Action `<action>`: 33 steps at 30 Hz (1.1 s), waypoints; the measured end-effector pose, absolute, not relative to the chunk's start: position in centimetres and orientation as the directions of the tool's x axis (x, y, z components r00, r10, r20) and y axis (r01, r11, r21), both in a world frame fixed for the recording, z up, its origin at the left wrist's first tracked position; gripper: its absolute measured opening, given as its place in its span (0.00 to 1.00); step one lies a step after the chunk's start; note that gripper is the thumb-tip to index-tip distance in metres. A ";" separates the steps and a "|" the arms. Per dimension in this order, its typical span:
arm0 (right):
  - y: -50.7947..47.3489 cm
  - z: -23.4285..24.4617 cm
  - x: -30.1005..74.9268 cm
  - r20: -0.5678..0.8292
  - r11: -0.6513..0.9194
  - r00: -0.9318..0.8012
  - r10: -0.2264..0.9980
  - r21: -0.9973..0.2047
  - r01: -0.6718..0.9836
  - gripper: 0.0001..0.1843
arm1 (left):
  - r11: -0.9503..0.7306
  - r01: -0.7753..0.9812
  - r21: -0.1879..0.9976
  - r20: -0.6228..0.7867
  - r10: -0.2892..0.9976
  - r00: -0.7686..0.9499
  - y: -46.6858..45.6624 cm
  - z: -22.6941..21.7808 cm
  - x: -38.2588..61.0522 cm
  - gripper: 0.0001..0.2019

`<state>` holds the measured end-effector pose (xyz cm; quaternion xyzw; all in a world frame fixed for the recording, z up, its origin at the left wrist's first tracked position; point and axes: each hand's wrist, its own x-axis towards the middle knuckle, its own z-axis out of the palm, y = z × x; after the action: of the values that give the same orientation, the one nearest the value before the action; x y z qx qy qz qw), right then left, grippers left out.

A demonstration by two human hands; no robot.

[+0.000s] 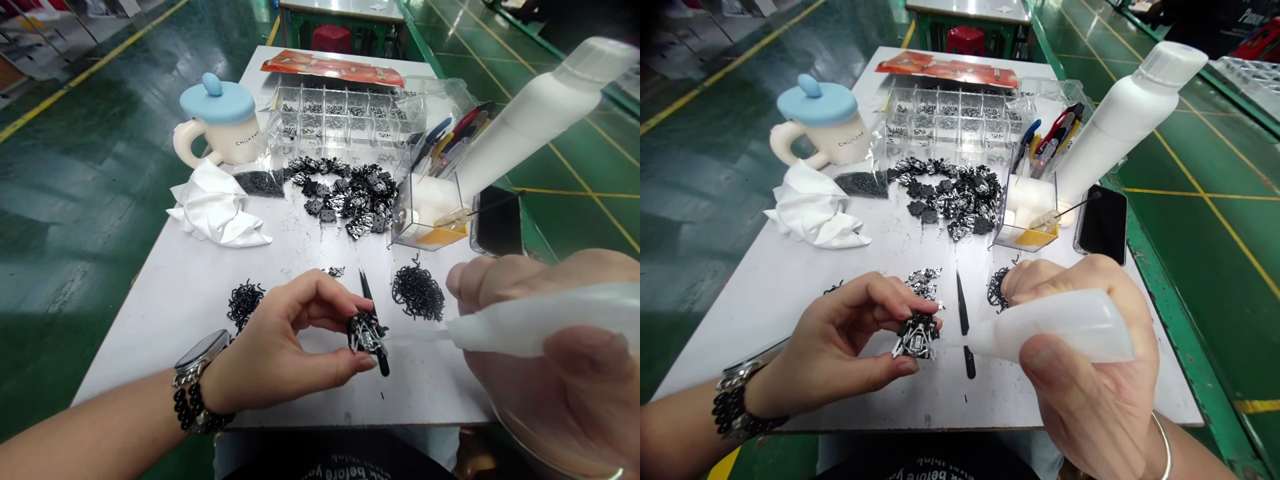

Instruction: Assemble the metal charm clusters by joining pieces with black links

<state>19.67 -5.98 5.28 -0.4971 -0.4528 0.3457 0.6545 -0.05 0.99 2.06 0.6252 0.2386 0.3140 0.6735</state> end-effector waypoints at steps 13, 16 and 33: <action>-4.5 4.6 19.5 0.418 0.453 0.494 0.762 -0.890 0.054 0.11 | 0.042 -0.109 0.993 0.046 0.719 0.694 0.9 2.0 -0.2 0.16; -2.9 3.0 20.6 0.522 0.430 0.511 0.682 -0.853 0.297 0.08 | 0.102 -0.111 0.989 0.010 0.690 0.723 0.7 2.1 -0.1 0.16; -1.7 0.4 19.2 0.366 0.253 -0.069 0.928 -0.485 0.837 0.08 | 0.257 -0.152 0.954 0.061 0.330 0.942 -2.0 0.7 0.7 0.12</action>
<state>19.18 -1.69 0.43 -0.6067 -0.7275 0.0727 0.3122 0.69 -1.96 0.73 0.5901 0.0755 0.1526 0.7892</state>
